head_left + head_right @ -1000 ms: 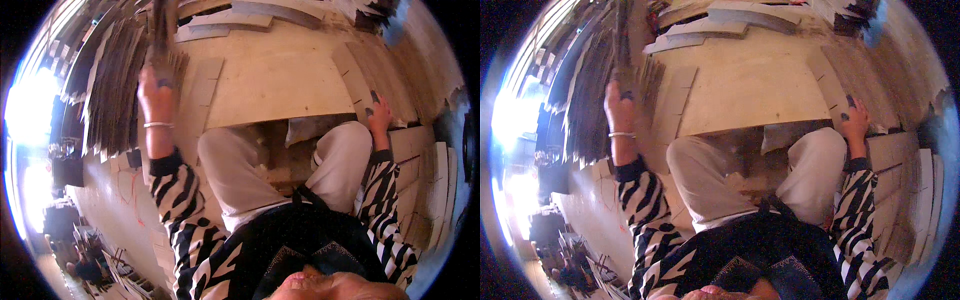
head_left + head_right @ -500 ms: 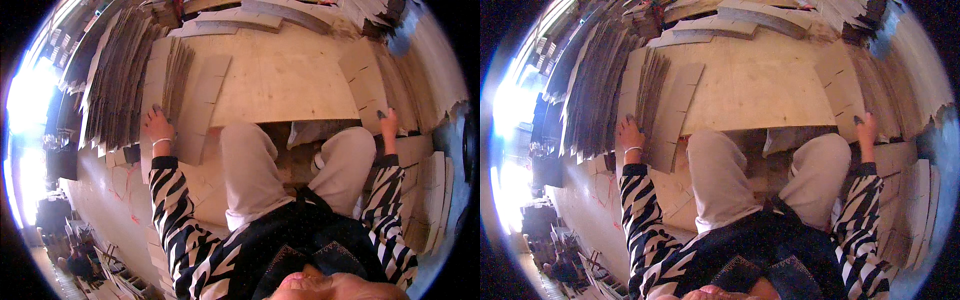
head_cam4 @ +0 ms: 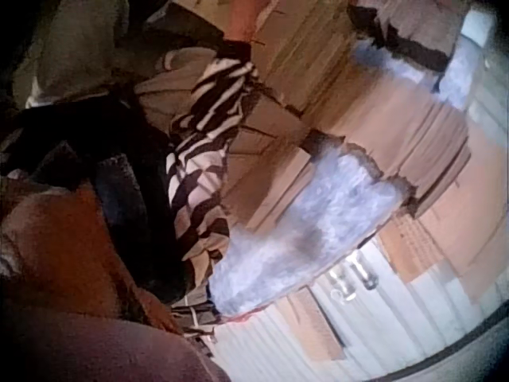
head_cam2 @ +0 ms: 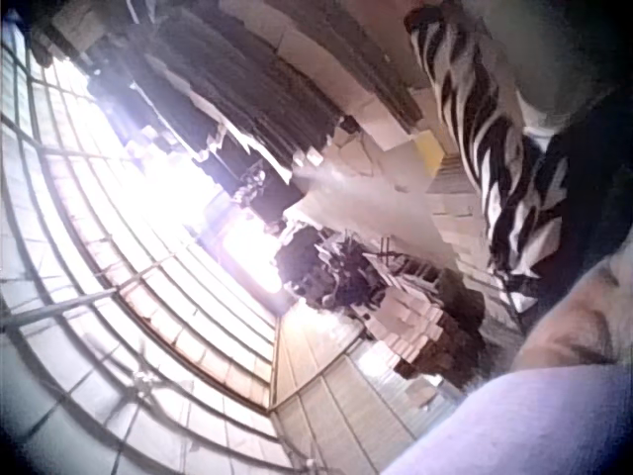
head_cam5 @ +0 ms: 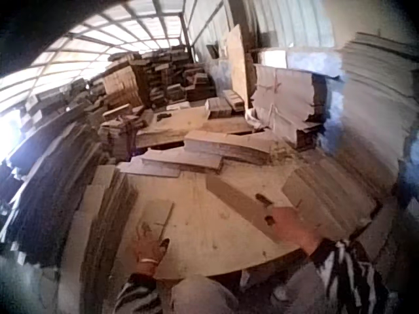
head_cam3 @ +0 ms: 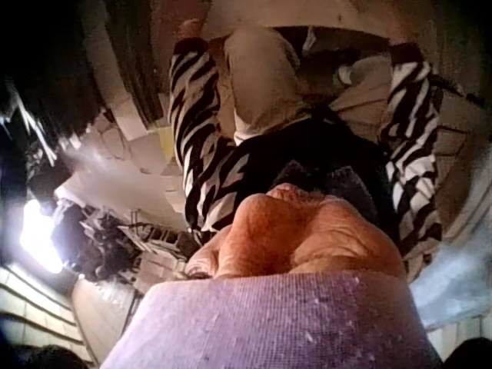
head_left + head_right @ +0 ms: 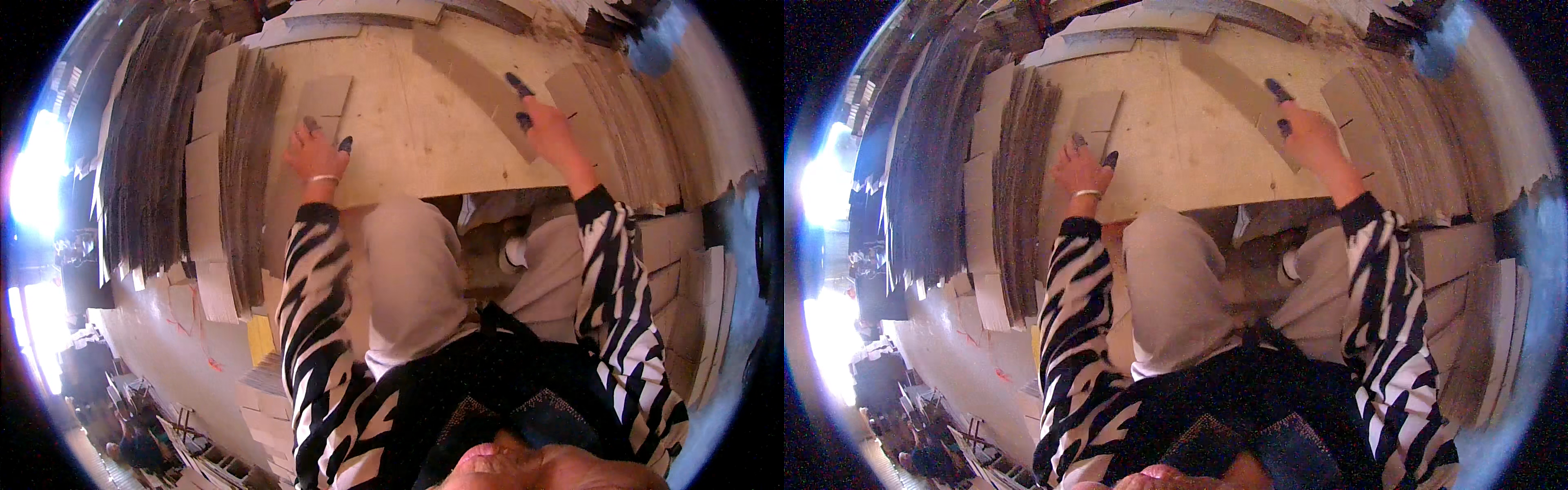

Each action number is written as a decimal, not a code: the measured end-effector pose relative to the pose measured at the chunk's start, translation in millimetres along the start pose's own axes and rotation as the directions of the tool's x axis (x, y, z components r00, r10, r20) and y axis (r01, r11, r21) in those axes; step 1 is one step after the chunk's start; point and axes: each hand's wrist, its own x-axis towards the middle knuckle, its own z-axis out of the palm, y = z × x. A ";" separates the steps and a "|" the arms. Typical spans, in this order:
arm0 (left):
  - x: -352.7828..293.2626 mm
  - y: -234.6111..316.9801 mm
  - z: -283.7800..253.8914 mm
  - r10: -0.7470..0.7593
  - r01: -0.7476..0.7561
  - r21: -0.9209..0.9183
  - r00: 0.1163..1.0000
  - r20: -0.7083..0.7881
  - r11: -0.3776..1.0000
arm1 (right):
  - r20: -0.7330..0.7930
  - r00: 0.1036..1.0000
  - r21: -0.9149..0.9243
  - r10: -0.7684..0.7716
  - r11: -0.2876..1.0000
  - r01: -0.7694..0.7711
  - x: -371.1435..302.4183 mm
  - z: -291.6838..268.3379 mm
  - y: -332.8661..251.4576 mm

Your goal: The person sits on the floor and uses a utility knife to cut rectangular cardboard pieces into smaller strips. They repeatedly pick up pieces, score and snap them, then set the cut strips aside.

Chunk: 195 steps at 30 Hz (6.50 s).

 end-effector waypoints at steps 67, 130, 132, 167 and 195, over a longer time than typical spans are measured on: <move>10.0 57.4 9.3 0.024 0.306 -0.827 0.933 0.359 0.472 | 0.061 0.947 -0.007 -0.315 0.949 0.316 -15.6 44.5 -37.3; 8.7 72.1 -29.9 0.035 0.048 -0.415 0.981 0.191 0.909 | -0.135 0.937 0.056 -0.321 0.942 0.331 -17.8 -24.2 -83.3; 13.3 56.9 -37.8 0.013 0.069 -0.410 0.981 0.195 0.910 | -0.099 0.925 0.021 -0.366 0.929 0.370 -17.4 -31.7 -104.9; 19.0 56.2 -46.2 0.132 -0.113 -0.219 0.988 0.076 0.969 | 0.048 0.964 0.086 -0.262 0.962 0.258 -54.7 48.7 -39.9; 27.6 43.8 -60.1 0.198 -0.159 -0.380 0.978 0.065 0.911 | -0.174 0.970 0.114 0.172 0.982 -0.153 -69.2 -56.8 65.9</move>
